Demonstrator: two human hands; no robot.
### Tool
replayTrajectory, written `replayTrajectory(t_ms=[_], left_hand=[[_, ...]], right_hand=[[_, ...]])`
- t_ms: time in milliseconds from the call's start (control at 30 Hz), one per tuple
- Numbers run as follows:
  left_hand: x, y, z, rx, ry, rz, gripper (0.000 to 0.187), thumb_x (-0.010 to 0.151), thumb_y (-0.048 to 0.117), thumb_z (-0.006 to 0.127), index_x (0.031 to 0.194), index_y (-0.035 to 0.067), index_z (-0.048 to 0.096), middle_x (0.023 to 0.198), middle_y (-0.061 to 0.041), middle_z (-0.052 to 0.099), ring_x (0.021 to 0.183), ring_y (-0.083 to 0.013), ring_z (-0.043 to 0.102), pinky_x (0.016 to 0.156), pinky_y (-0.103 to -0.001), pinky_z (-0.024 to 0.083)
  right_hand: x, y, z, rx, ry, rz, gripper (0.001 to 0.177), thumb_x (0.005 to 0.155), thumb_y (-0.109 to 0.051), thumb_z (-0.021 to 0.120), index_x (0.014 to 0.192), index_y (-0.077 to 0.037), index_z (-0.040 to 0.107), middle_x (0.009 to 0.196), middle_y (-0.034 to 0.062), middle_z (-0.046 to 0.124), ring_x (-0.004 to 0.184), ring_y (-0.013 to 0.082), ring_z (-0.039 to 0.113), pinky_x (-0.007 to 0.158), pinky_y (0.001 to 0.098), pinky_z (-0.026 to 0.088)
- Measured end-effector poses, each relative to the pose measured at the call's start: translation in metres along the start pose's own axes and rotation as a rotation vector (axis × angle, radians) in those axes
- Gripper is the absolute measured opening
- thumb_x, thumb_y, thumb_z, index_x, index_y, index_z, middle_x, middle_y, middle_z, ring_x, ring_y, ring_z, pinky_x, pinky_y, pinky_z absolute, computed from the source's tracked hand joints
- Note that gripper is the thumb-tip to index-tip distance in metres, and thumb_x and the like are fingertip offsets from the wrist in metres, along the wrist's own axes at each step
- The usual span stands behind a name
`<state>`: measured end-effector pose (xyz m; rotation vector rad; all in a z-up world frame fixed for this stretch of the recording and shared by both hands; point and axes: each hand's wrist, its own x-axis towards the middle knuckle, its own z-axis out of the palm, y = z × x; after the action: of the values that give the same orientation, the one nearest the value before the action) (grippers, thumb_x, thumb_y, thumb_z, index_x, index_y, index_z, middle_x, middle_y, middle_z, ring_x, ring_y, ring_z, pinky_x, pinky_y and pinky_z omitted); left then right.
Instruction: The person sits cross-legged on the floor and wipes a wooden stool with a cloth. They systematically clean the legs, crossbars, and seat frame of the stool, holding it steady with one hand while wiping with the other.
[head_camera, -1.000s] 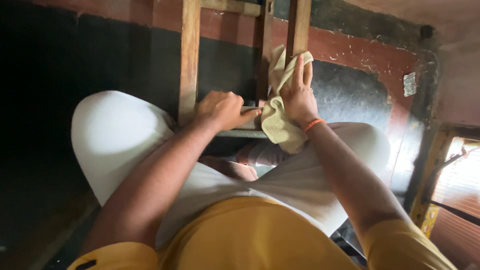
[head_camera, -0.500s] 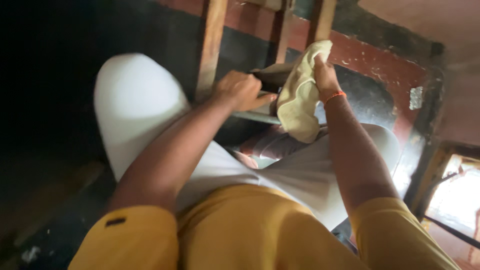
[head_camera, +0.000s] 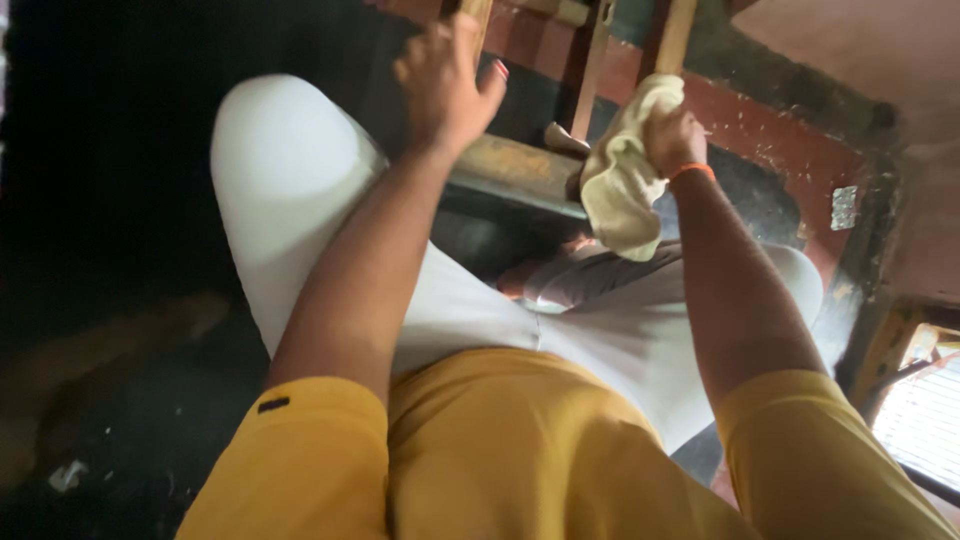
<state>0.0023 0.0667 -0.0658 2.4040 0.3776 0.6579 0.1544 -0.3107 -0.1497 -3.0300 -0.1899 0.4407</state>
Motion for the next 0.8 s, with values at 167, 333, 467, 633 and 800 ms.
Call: replayTrajectory(t_ms=[167,333,467,633,800], left_hand=[[-0.007,-0.08,0.065,-0.176,-0.601,-0.675,0.086,0.097,0.077,0.03,0.123,0.003,0.068,0.119,-0.031,0.069,0.118,-0.049,0.063,0.101,-0.054,0.051],[-0.018,-0.12,0.129,-0.381,-0.534,-0.664,0.1,0.094,0.081,0.024,0.135,-0.002,0.061,0.129,-0.037,0.061,0.128,-0.0498,0.054,0.11,-0.048,0.045],[-0.016,-0.11,0.11,-0.606,-0.445,-0.675,0.102,0.094,0.082,0.021,0.132,-0.002,0.064,0.128,-0.035,0.064,0.126,-0.0458,0.058,0.107,-0.047,0.046],[0.004,-0.081,0.062,-0.831,-0.421,-0.59,0.104,0.093,0.083,0.018,0.129,-0.002,0.067,0.126,-0.032,0.067,0.122,-0.0408,0.062,0.104,-0.045,0.047],[-0.006,-0.075,0.059,-0.655,-0.274,-0.633,0.107,0.092,0.084,0.016,0.126,-0.002,0.07,0.123,-0.028,0.071,0.119,-0.0358,0.066,0.1,-0.043,0.049]], right_hand=[[-0.075,-0.01,-0.037,0.198,0.21,-0.127,0.047,0.108,-0.041,0.058,0.118,0.004,0.068,0.109,0.0354,0.069,0.105,0.051,0.064,0.088,0.0574,0.051],[-0.129,-0.1,-0.097,0.472,0.407,-0.515,0.018,0.101,-0.019,0.067,0.11,-0.004,0.071,0.1,0.0176,0.075,0.094,0.0306,0.073,0.082,0.046,0.057],[-0.122,-0.18,-0.062,1.314,-0.238,-0.075,0.025,0.104,-0.02,0.069,0.115,-0.001,0.059,0.087,0.0127,0.055,0.068,0.0235,0.045,0.058,0.0405,0.032],[-0.091,-0.264,-0.023,0.47,0.135,-0.788,0.072,0.114,-0.041,0.059,0.144,0.02,0.033,0.126,0.0313,0.062,0.119,0.0394,0.059,0.099,0.0427,0.049],[-0.056,-0.276,-0.013,0.967,-0.537,-0.139,0.06,0.105,-0.049,0.054,0.125,0.007,0.063,0.124,0.026,0.066,0.122,0.0499,0.059,0.096,0.0489,0.049]])
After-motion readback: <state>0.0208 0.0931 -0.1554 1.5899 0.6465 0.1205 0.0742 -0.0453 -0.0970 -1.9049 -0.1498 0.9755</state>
